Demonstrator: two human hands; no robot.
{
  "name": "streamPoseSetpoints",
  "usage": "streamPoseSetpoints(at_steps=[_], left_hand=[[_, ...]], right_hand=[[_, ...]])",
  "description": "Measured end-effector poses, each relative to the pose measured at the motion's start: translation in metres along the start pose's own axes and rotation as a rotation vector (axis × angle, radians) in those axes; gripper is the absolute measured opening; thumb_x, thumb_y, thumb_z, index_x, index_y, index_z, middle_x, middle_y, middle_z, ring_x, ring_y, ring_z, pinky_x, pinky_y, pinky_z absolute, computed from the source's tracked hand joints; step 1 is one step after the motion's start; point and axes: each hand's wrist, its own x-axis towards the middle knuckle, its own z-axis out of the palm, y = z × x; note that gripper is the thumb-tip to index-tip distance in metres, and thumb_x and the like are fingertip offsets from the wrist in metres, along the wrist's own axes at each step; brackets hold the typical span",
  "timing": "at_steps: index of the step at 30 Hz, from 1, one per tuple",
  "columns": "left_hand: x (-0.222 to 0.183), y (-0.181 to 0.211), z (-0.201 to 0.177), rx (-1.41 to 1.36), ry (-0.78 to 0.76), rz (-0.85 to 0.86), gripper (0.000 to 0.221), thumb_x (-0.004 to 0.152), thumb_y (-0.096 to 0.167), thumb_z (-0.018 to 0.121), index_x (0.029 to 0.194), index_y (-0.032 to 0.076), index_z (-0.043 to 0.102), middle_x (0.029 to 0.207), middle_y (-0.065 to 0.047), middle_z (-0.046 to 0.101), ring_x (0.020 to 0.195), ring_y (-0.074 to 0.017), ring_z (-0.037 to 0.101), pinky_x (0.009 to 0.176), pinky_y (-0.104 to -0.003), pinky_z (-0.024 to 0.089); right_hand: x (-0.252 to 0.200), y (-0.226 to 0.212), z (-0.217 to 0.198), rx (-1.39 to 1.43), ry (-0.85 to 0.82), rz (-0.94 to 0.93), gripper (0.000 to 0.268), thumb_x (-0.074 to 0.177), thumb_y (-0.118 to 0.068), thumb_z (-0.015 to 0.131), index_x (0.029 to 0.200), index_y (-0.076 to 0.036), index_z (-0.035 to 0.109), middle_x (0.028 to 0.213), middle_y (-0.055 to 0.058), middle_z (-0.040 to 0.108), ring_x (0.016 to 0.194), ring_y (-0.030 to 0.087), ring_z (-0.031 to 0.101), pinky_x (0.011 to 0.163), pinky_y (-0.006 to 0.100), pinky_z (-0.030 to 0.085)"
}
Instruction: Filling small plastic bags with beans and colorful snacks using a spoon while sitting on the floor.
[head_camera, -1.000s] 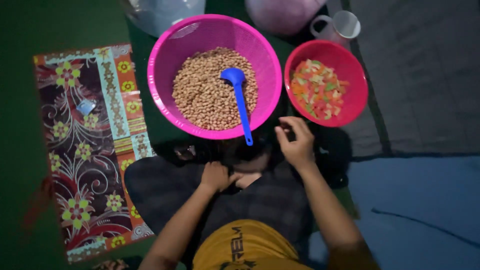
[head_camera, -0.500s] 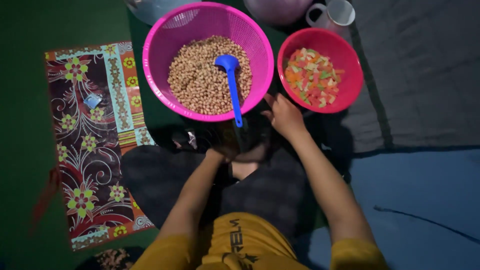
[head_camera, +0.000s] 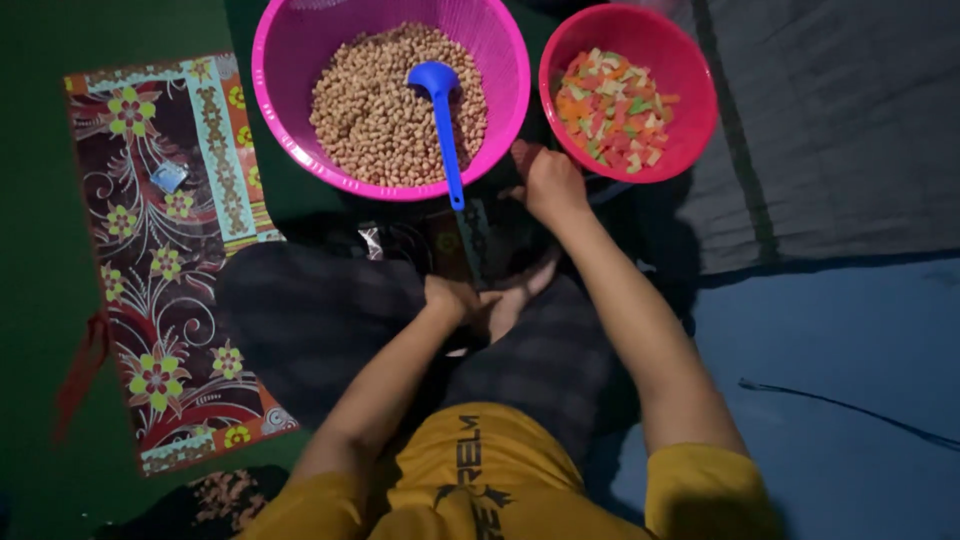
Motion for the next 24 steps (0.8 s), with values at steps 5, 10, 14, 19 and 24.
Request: streamPoseSetpoints(at_steps=[5, 10, 14, 19, 24], left_hand=[[0.034, 0.016, 0.037, 0.047, 0.099, 0.070, 0.059, 0.082, 0.048, 0.015, 0.109, 0.029, 0.064, 0.107, 0.007, 0.066, 0.107, -0.0209, 0.060, 0.086, -0.047, 0.041], [-0.021, 0.012, 0.000, 0.104, 0.068, 0.058, 0.057, 0.086, 0.039, 0.016, 0.116, 0.023, 0.061, 0.113, 0.007, 0.064, 0.112, -0.0183, 0.057, 0.087, -0.040, 0.043], [0.002, 0.005, 0.019, 0.090, 0.029, 0.092, 0.057, 0.088, 0.033, 0.014, 0.118, 0.016, 0.060, 0.118, 0.000, 0.062, 0.115, -0.0204, 0.055, 0.094, -0.043, 0.039], [-0.020, 0.000, 0.011, 0.095, 0.041, 0.102, 0.058, 0.088, 0.034, 0.013, 0.121, 0.018, 0.058, 0.118, 0.004, 0.062, 0.115, -0.0184, 0.055, 0.092, -0.041, 0.040], [-0.033, -0.004, 0.008, 0.125, 0.041, 0.091, 0.052, 0.089, 0.030, 0.018, 0.116, 0.019, 0.061, 0.113, 0.003, 0.065, 0.110, -0.0177, 0.058, 0.086, -0.039, 0.042]], right_hand=[[-0.001, -0.004, -0.002, 0.024, 0.023, 0.013, 0.053, 0.061, -0.023, 0.084, 0.102, -0.003, 0.058, 0.091, 0.018, 0.064, 0.094, 0.037, 0.062, 0.082, 0.045, 0.052], [0.001, -0.007, -0.005, -0.007, -0.006, 0.082, 0.052, 0.062, -0.022, 0.083, 0.104, -0.003, 0.059, 0.094, 0.018, 0.063, 0.097, 0.036, 0.061, 0.084, 0.045, 0.051], [-0.001, -0.009, -0.007, 0.022, -0.023, 0.152, 0.052, 0.059, -0.022, 0.084, 0.099, 0.000, 0.059, 0.096, 0.020, 0.064, 0.100, 0.038, 0.060, 0.086, 0.047, 0.049], [0.015, 0.008, 0.011, -0.024, -0.014, 0.174, 0.051, 0.060, -0.023, 0.084, 0.098, 0.000, 0.060, 0.097, 0.019, 0.065, 0.100, 0.038, 0.060, 0.085, 0.048, 0.050], [0.003, -0.002, -0.003, -0.025, -0.049, -0.001, 0.040, 0.061, -0.015, 0.081, 0.095, -0.002, 0.064, 0.091, 0.018, 0.066, 0.095, 0.038, 0.061, 0.081, 0.046, 0.051]])
